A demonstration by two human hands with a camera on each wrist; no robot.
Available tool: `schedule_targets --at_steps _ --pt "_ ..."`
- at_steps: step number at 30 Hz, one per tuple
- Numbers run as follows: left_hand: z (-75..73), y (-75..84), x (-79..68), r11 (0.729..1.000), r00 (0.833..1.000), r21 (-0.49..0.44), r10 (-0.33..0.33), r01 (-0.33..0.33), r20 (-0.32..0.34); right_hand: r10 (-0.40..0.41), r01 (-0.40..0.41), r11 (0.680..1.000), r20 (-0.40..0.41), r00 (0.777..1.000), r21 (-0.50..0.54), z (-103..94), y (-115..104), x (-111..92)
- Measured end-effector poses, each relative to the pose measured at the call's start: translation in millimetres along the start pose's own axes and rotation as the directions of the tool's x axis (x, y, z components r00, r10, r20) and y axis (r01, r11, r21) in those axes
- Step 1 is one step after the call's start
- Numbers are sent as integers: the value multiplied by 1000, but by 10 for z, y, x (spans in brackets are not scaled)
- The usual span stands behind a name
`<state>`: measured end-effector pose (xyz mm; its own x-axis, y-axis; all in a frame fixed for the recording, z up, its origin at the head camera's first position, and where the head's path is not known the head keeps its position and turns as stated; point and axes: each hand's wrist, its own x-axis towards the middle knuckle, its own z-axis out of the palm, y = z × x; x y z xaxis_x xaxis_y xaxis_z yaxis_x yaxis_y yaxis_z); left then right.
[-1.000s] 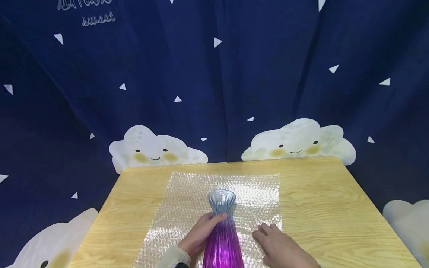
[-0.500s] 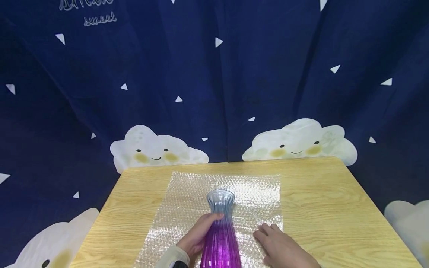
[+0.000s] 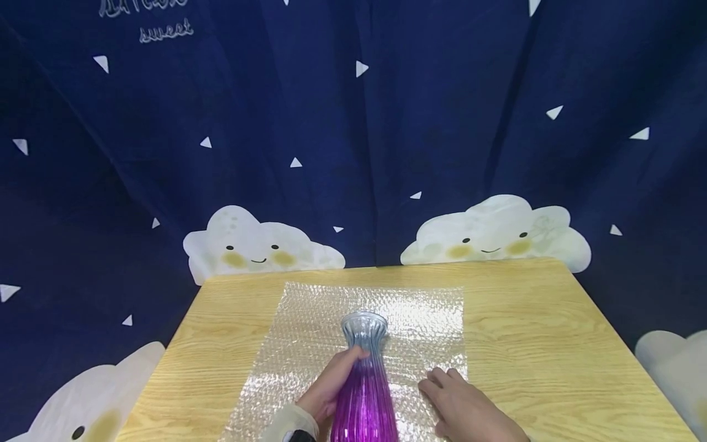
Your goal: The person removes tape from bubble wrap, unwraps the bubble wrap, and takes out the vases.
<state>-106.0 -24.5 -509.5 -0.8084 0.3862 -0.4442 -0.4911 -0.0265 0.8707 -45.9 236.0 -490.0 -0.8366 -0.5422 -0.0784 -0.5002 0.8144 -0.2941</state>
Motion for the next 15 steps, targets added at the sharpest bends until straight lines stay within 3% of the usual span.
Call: schedule_targets --at_steps 7,15 --pt "-2 22 6 1000 1000 -3 -21 21 -7 5 -6 1000 7 1000 18 -1 -3 1" --pt "66 23 -13 1000 998 9 3 -3 -56 1 -1 1000 15 1000 2 -10 3 -2"
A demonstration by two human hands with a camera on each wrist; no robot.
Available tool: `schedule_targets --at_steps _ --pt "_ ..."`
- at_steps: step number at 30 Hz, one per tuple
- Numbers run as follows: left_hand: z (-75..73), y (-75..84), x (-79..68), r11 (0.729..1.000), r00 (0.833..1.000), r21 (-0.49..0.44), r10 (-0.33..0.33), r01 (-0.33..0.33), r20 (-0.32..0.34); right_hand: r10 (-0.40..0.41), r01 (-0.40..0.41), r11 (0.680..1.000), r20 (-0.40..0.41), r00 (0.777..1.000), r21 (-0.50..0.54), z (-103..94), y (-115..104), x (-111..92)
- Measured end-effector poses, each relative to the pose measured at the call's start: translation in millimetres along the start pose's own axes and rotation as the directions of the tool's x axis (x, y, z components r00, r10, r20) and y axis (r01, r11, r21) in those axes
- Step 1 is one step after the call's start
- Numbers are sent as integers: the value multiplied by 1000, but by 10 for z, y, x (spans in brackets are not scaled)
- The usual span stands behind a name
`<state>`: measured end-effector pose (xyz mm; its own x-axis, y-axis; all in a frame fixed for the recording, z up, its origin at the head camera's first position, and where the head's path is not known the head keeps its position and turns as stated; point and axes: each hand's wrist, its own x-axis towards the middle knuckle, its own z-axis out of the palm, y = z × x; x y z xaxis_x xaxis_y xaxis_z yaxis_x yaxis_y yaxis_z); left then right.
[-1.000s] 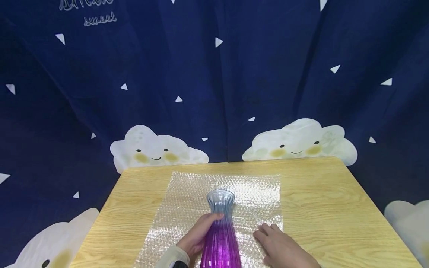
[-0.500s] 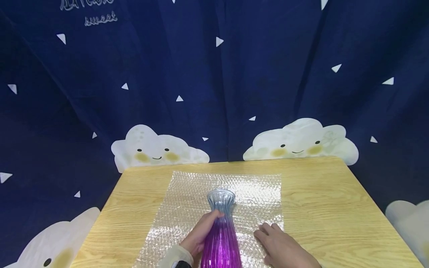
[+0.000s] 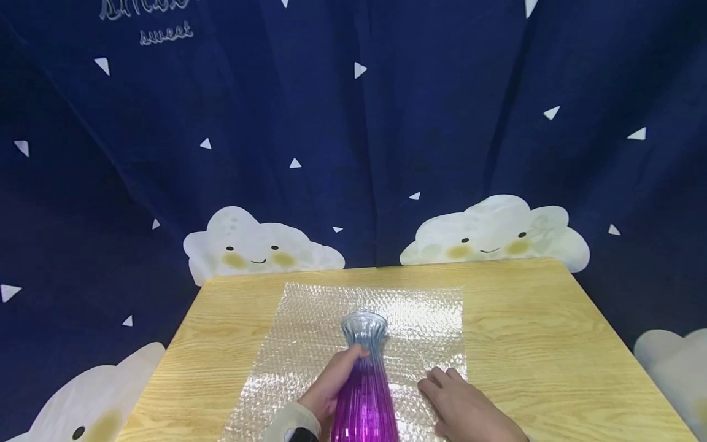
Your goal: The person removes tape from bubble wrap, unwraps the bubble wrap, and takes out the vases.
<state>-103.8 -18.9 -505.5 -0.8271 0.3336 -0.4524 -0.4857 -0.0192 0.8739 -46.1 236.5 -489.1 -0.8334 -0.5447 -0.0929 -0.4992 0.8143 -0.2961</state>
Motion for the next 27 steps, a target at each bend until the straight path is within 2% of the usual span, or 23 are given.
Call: schedule_targets --at_steps 14,27 --pt "19 -14 20 998 998 65 9 -6 -60 -4 4 1000 -15 1000 9 10 8 -1" --pt "13 -39 24 999 999 50 15 -12 -52 -8 9 1000 -23 1000 14 12 15 14"
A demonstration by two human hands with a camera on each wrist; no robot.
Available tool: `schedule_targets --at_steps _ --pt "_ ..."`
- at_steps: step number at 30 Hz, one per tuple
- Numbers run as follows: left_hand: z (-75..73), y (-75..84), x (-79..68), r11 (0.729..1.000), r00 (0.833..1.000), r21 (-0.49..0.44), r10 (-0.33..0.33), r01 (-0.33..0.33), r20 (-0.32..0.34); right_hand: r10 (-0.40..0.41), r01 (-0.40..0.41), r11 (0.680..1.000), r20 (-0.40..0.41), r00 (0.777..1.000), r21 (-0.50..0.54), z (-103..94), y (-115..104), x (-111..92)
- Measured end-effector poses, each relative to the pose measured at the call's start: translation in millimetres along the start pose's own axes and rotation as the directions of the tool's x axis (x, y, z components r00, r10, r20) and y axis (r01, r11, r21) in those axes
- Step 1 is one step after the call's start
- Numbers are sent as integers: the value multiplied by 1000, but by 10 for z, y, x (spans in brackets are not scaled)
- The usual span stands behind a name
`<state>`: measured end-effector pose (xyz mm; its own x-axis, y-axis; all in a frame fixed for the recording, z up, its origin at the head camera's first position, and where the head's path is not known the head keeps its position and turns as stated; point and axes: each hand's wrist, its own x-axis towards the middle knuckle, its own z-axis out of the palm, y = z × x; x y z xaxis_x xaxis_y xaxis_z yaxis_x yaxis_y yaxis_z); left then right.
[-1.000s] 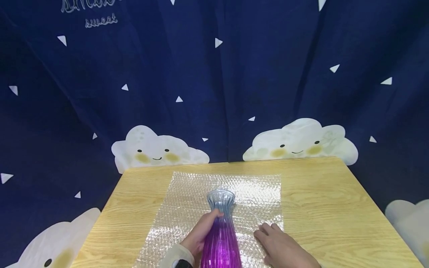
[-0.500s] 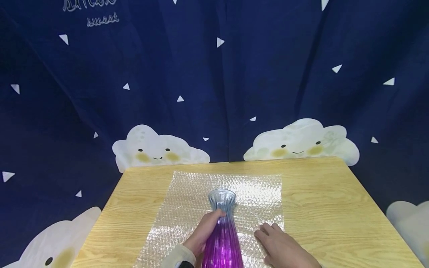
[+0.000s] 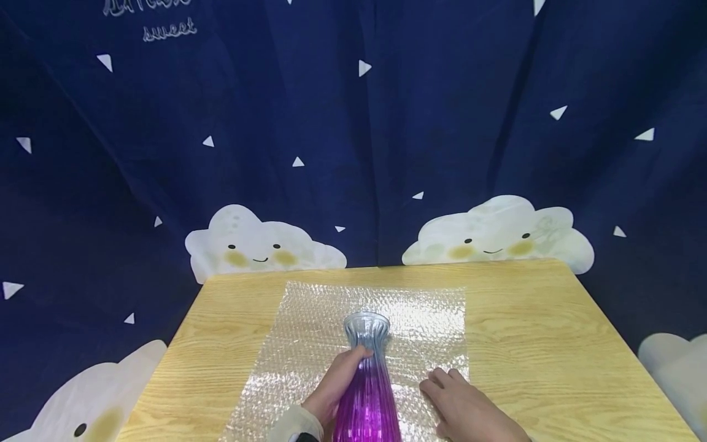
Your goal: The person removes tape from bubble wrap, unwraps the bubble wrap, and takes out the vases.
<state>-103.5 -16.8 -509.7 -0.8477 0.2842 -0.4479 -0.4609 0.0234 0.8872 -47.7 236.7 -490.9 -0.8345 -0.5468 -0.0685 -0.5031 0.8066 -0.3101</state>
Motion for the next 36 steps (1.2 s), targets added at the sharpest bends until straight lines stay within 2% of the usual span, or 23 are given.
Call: schedule_targets --at_steps 8,24,36 --pt "20 7 -25 1000 1000 -15 -2 2 -15 10 -10 1000 3 1000 28 1 17 4" --pt "-18 -36 -26 1000 1000 -25 -9 10 25 23 -23 998 -3 1000 52 -8 -23 -15" --pt "-38 -49 -19 1000 1000 -26 -13 14 27 33 -33 999 -1 999 26 9 -31 1"
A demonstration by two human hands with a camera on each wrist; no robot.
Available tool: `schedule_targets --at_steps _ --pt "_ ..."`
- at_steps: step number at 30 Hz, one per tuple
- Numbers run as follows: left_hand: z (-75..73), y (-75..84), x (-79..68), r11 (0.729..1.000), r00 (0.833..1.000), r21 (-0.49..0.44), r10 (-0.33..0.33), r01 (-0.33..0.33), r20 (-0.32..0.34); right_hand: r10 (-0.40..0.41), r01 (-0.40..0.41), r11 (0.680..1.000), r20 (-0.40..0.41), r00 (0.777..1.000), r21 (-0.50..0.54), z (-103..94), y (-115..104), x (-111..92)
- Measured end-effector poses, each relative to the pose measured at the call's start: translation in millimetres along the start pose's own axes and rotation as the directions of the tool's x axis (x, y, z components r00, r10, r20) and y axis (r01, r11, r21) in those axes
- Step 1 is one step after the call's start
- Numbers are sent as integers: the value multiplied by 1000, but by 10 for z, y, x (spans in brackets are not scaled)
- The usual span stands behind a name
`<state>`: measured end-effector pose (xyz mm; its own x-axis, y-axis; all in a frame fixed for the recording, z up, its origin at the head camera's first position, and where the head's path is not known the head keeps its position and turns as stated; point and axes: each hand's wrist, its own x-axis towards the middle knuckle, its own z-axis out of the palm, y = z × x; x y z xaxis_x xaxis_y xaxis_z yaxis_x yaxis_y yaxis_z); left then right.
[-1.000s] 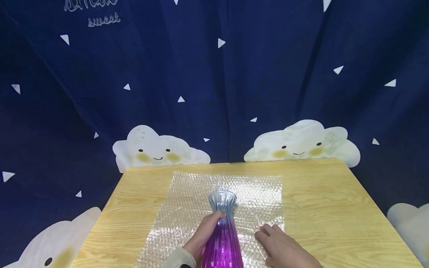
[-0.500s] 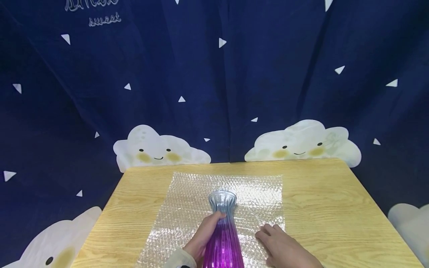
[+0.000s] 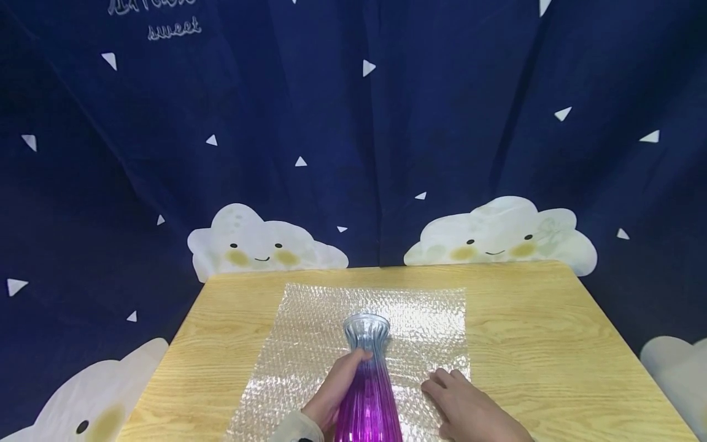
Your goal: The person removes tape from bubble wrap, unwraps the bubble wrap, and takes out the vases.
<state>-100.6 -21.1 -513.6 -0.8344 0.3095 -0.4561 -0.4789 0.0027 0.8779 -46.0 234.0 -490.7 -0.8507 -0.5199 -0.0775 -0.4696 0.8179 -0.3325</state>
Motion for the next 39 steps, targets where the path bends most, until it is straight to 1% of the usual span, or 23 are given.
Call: schedule_targets --at_steps 4,7,14,21,25,32,37,39 --pt "-5 19 -4 1000 1000 9 1 -1 1 16 -16 1000 16 1000 -3 -6 -12 15" --pt "-9 20 -11 1000 1000 19 -4 4 -6 20 -20 1000 13 1000 1 -7 -17 13" --pt "-16 6 -20 1000 1000 17 -6 6 -10 -4 3 1000 -40 999 -12 -8 -32 -21" --pt "-17 -20 -34 1000 1000 -5 -12 12 -3 5 -4 1000 -23 1000 16 -18 -30 -18" --pt "-26 -25 -23 1000 1000 -9 -19 19 6 1 -1 1000 -39 999 5 -13 -38 -21" --pt "-26 -34 -29 1000 1000 -12 -22 22 -3 12 -12 1000 -31 999 17 3 -28 -10" --pt "-25 -14 -28 1000 1000 -15 -24 24 5 17 -16 999 -12 1000 28 -8 -11 -7" --pt "-27 1 -32 1000 1000 -8 -27 27 9 11 -11 1000 -18 1000 20 -14 -9 -8"
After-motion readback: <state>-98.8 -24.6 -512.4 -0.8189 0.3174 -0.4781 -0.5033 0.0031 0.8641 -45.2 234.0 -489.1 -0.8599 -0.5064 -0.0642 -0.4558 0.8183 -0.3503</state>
